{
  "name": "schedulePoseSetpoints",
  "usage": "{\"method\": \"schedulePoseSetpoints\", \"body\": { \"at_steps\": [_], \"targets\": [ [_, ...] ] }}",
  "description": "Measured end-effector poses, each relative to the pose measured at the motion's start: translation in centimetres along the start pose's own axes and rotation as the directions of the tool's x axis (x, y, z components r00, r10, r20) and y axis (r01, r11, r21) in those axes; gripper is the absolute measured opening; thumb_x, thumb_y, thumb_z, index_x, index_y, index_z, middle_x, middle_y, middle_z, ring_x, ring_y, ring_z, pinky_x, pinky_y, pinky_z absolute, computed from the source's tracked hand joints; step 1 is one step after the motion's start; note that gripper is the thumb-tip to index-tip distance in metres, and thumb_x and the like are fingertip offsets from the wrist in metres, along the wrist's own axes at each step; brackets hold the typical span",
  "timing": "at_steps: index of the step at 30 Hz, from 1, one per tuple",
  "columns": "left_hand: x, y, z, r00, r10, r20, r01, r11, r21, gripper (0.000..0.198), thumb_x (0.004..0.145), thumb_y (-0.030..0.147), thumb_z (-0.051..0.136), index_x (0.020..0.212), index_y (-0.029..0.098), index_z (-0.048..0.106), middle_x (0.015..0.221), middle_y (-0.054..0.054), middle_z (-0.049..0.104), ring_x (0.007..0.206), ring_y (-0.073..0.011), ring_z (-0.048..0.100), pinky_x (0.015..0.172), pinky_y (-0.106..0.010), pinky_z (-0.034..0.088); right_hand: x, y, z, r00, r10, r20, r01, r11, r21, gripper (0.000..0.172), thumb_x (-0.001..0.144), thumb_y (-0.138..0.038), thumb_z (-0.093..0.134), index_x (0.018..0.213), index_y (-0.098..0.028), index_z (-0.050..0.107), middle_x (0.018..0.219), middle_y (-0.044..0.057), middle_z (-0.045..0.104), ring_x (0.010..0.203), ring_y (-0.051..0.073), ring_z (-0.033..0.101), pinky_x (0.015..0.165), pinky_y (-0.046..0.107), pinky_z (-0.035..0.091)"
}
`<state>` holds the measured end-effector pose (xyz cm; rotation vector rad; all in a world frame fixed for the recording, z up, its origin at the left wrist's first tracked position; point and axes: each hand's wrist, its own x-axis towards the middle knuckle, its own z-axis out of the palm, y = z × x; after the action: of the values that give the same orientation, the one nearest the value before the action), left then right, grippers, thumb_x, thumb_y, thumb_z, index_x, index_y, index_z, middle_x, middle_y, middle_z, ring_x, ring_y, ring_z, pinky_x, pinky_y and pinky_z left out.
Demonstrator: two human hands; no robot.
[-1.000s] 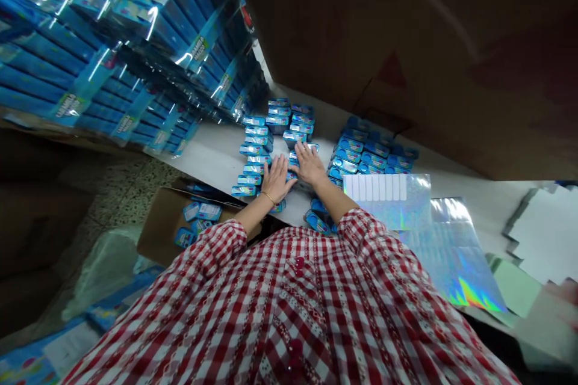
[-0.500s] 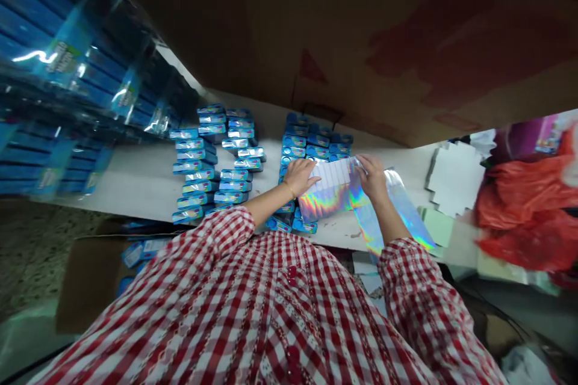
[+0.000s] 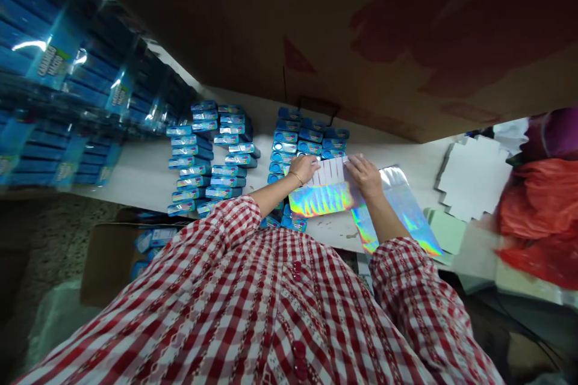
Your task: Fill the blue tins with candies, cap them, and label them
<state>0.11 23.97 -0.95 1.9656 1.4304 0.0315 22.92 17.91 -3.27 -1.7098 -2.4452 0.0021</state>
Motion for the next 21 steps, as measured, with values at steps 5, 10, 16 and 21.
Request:
{"method": "schedulePoseSetpoints", "body": {
  "at_steps": [5,10,16,21],
  "targets": [
    [0.2,0.3,-0.2,0.999,-0.034,-0.010,0.034,0.999,0.007,0.024,0.083,0.031,0.055,0.099,0.018,0.067,0.103,-0.010,0.068,0.103,-0.0267,0.058,0.090,-0.038,0.039,0.5,-1.1,-2.8,0.996,0.053,-0.077,-0.043,0.990,0.132,0.022,0.091,-0.026,0.044,0.089,-0.019,0.065,0.116,0.010,0.063,0.103,0.022,0.056,0.085,0.035,0.042],
    [0.7,0.2,-0.1,0.994,-0.039,-0.103,0.044,0.998,0.041,0.027,0.083,0.028,0.053,0.104,0.016,0.067,0.109,-0.013,0.064,0.108,-0.0285,0.055,0.093,-0.041,0.038,-0.6,-3.5,-10.4,0.975,0.205,-0.088,-0.147,0.886,0.439,0.015,0.086,-0.028,0.050,0.080,-0.020,0.061,0.095,0.008,0.064,0.088,0.020,0.058,0.079,0.034,0.046],
    [-3.8,-1.8,-1.8,0.983,0.041,-0.181,-0.125,0.866,-0.484,0.036,0.090,0.037,0.042,0.111,0.017,0.065,0.118,-0.010,0.062,0.113,-0.0225,0.053,0.098,-0.038,0.037,-2.8,-9.8,-12.1,0.868,0.417,0.268,-0.420,0.331,0.845,0.019,0.076,-0.037,0.063,0.071,-0.019,0.060,0.069,-0.001,0.061,0.064,0.012,0.055,0.062,0.026,0.044],
    [-12.9,-6.5,-3.2,0.974,0.115,0.197,0.132,0.422,-0.897,0.050,0.080,0.056,0.054,0.109,0.017,0.065,0.117,-0.013,0.063,0.101,-0.0206,0.061,0.084,-0.033,0.047,-3.9,-18.9,-9.5,0.791,0.358,0.497,-0.494,-0.107,0.863,0.025,0.069,-0.043,0.069,0.068,-0.019,0.063,0.068,0.000,0.064,0.059,0.011,0.054,0.057,0.025,0.043]
  ]
}}
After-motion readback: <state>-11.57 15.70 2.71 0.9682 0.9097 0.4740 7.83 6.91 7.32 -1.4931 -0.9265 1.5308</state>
